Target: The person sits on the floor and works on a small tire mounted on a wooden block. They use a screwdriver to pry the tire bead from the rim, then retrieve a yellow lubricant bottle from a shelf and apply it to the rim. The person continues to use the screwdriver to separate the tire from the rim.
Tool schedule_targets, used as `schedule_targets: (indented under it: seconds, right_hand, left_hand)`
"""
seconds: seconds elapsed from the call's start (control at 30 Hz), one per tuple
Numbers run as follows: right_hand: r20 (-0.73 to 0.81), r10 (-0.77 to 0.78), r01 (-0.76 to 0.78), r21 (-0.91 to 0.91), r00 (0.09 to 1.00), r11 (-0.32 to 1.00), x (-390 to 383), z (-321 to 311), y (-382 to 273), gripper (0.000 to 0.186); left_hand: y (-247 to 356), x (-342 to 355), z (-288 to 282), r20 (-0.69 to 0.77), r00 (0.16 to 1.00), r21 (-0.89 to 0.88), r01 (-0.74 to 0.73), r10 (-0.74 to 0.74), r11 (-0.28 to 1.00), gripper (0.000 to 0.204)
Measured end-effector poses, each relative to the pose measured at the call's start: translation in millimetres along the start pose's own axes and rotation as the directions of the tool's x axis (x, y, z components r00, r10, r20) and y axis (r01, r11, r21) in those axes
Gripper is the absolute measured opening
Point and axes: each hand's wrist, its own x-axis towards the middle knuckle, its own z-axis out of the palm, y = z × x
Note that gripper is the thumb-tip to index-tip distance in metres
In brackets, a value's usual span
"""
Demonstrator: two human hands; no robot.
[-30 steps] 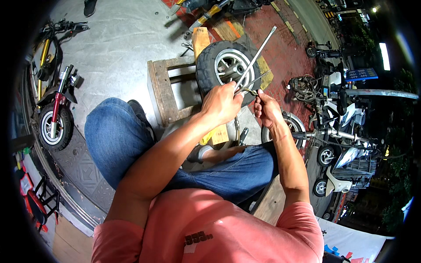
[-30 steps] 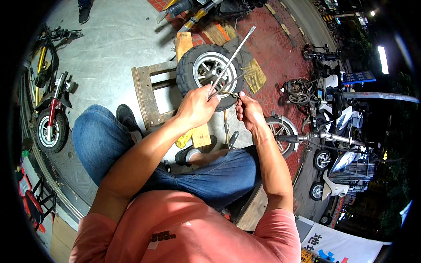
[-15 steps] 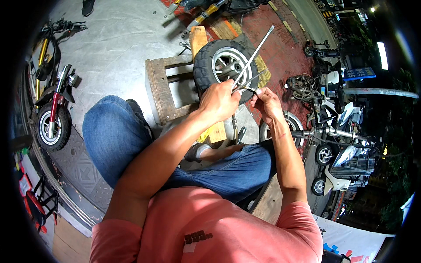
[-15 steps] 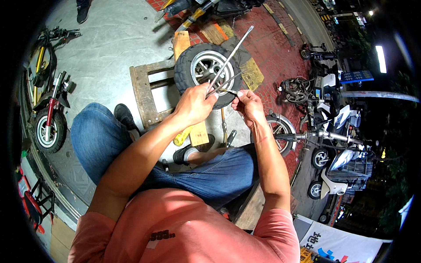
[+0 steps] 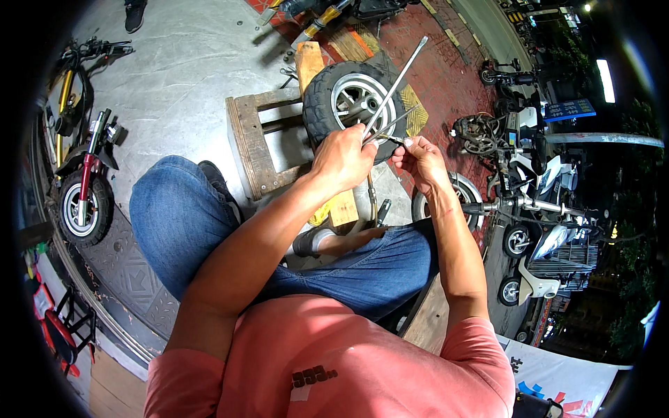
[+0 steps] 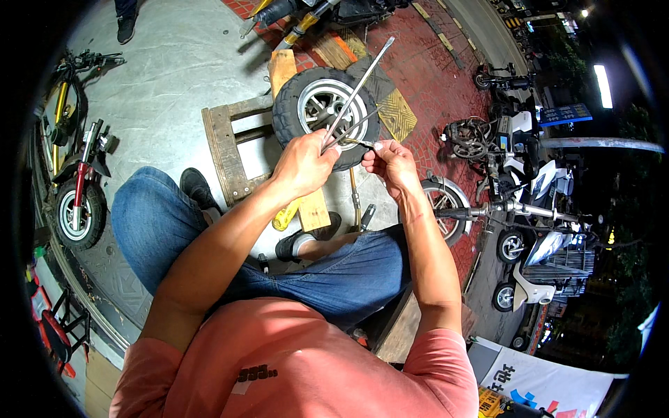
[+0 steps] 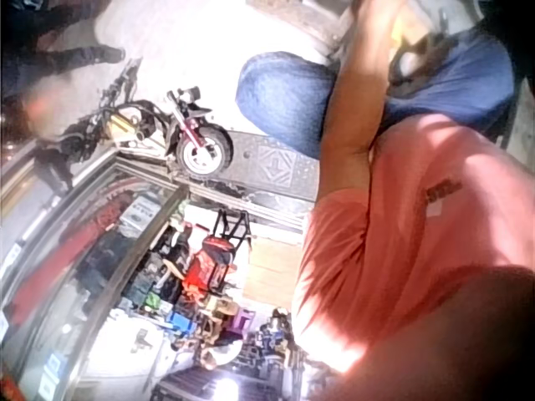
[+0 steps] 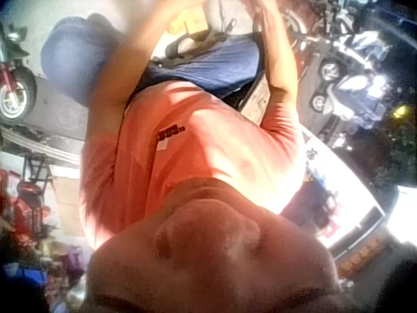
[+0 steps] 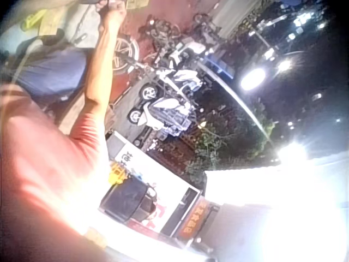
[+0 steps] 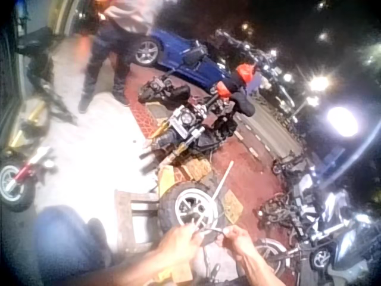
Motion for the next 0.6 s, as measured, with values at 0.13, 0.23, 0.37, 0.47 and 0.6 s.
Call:
schedule_targets:
  seconds: [0.13,0.23,0.37,0.47,0.6]
  right_hand:
    - [-0.004,0.001,-0.001,0.002,1.000,1.000,-1.7,2.4,-2.1,0.010]
    - [-0.007,0.000,0.000,-0.002,1.000,1.000,-2.6,2.7,-2.9,0.010]
    - [-0.016,0.008,-0.008,0.000,1.000,1.000,-4.6,5.7,-5.7,0.011]
    - [-0.021,0.029,-0.029,0.012,0.999,1.000,-2.4,3.4,-5.5,0.011]
    - [-0.039,0.053,-0.052,0.016,0.998,0.999,-1.4,2.9,-6.9,0.012]
  left_hand:
    - [0.5,-0.2,-1.0,-0.001,1.000,0.003,-0.003,0.003,1.000,0.032]
    - [0.9,0.0,-1.7,0.005,1.000,0.008,-0.002,0.002,1.000,0.032]
    - [1.0,-0.1,-2.2,0.012,1.000,0.003,0.003,-0.003,1.000,0.032]
    - [0.9,-0.1,-2.3,0.013,1.000,0.003,0.004,-0.004,1.000,0.031]
    - [-0.2,0.3,-2.1,0.015,1.000,-0.001,-0.004,0.004,1.000,0.031]
